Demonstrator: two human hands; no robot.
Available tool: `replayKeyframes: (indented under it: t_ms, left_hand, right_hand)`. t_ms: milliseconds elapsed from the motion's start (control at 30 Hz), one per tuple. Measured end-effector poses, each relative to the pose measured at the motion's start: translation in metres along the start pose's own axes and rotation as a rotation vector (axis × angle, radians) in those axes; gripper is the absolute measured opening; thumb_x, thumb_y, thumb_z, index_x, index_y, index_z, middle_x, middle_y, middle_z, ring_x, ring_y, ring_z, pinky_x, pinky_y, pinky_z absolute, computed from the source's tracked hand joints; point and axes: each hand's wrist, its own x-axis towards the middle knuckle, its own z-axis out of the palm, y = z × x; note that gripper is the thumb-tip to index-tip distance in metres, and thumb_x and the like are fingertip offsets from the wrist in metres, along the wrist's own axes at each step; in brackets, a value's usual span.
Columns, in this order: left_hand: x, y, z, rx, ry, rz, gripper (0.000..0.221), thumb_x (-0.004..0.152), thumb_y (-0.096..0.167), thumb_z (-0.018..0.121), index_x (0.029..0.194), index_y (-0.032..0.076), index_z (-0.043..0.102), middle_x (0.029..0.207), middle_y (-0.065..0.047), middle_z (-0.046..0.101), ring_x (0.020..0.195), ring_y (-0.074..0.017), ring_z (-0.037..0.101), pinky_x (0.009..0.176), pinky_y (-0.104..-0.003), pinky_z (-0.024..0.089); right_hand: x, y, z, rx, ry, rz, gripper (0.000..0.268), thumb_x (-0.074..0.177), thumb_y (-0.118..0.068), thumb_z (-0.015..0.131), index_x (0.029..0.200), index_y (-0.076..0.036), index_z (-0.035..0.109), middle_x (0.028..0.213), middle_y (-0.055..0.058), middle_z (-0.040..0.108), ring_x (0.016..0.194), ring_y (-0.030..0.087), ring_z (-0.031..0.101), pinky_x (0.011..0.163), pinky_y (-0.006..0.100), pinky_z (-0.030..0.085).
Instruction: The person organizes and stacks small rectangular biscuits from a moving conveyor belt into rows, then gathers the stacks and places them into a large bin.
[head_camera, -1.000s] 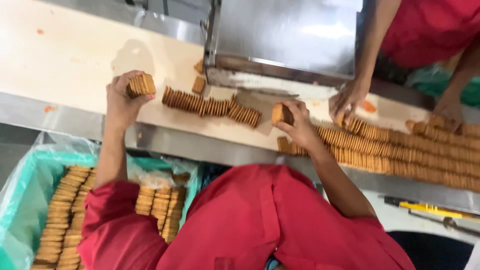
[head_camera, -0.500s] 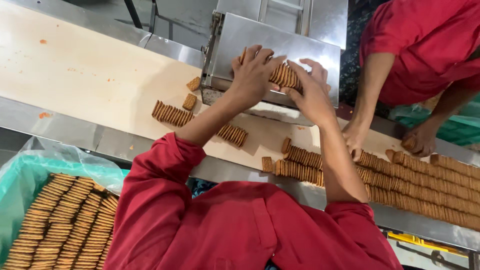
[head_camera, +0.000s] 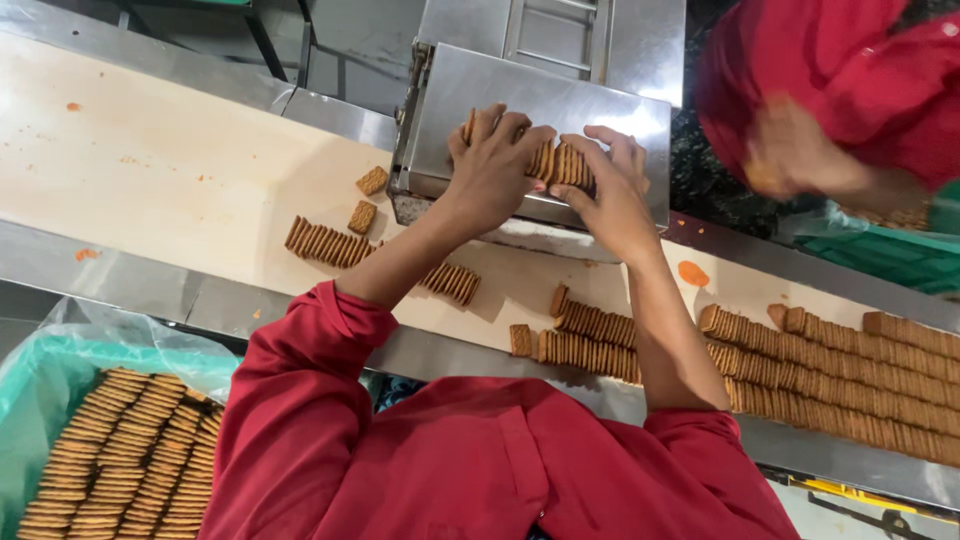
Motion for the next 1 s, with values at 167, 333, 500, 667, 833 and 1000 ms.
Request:
replayKeyframes:
  t_ms: [167, 333, 500, 667, 833, 1000]
  left_hand:
    - [0.009, -0.019, -0.003, 0.067, 0.232, 0.123, 0.068, 0.075, 0.029, 0.085, 0.137, 0.024, 0.057, 0.155, -0.013, 0.040, 0.148, -0.0406, 0.021, 0.106, -0.069, 0.021]
    - [0.016, -0.027, -0.001, 0.062, 0.159, 0.089, 0.069, 0.078, 0.030, 0.084, 0.141, 0.025, 0.056, 0.151, -0.007, 0.045, 0.149, -0.0363, 0.026, 0.111, -0.068, 0.023]
    - [0.038, -0.027, 0.002, 0.049, 0.171, 0.080, 0.068, 0.079, 0.029, 0.084, 0.140, 0.022, 0.056, 0.151, -0.007, 0.046, 0.148, -0.0362, 0.026, 0.108, -0.069, 0.023]
    - [0.078, -0.041, 0.014, 0.057, 0.183, 0.017, 0.069, 0.074, 0.028, 0.085, 0.138, 0.023, 0.058, 0.145, -0.004, 0.051, 0.144, -0.0356, 0.031, 0.105, -0.069, 0.024]
    - [0.177, -0.061, 0.042, 0.230, -0.048, -0.296, 0.049, 0.092, 0.037, 0.075, 0.137, 0.022, 0.062, 0.145, -0.004, 0.055, 0.145, -0.0331, 0.041, 0.115, -0.062, 0.031]
    - [0.222, -0.059, 0.091, -0.014, 0.039, 0.021, 0.069, 0.085, 0.034, 0.073, 0.146, 0.010, 0.051, 0.159, -0.022, 0.027, 0.143, -0.0481, 0.031, 0.104, -0.079, 0.024]
  right_hand:
    - [0.015, 0.016, -0.006, -0.021, 0.005, 0.044, 0.062, 0.082, -0.025, 0.085, 0.139, -0.019, 0.062, 0.149, 0.009, 0.048, 0.137, 0.037, 0.038, 0.109, 0.055, 0.034]
    - [0.033, 0.045, 0.000, -0.005, -0.027, 0.012, 0.062, 0.081, -0.026, 0.086, 0.139, -0.019, 0.063, 0.146, 0.010, 0.050, 0.138, 0.038, 0.040, 0.112, 0.053, 0.034]
    - [0.147, 0.120, 0.033, -0.027, -0.066, 0.004, 0.064, 0.078, -0.027, 0.090, 0.136, -0.019, 0.064, 0.137, 0.014, 0.055, 0.135, 0.037, 0.046, 0.118, 0.048, 0.033]
    - [0.226, 0.171, 0.106, 0.106, 0.069, -0.263, 0.082, 0.080, -0.018, 0.090, 0.146, -0.001, 0.045, 0.148, 0.029, 0.039, 0.138, 0.045, 0.034, 0.116, 0.051, 0.029]
    - [0.201, 0.219, 0.075, 0.192, 0.312, -0.004, 0.061, 0.092, -0.001, 0.065, 0.151, -0.005, 0.048, 0.147, 0.021, 0.051, 0.136, 0.037, 0.051, 0.118, 0.043, 0.041]
    - [0.133, 0.152, 0.037, 0.135, -0.017, 0.133, 0.055, 0.094, -0.002, 0.060, 0.148, -0.006, 0.049, 0.137, 0.024, 0.053, 0.119, 0.040, 0.057, 0.109, 0.042, 0.046]
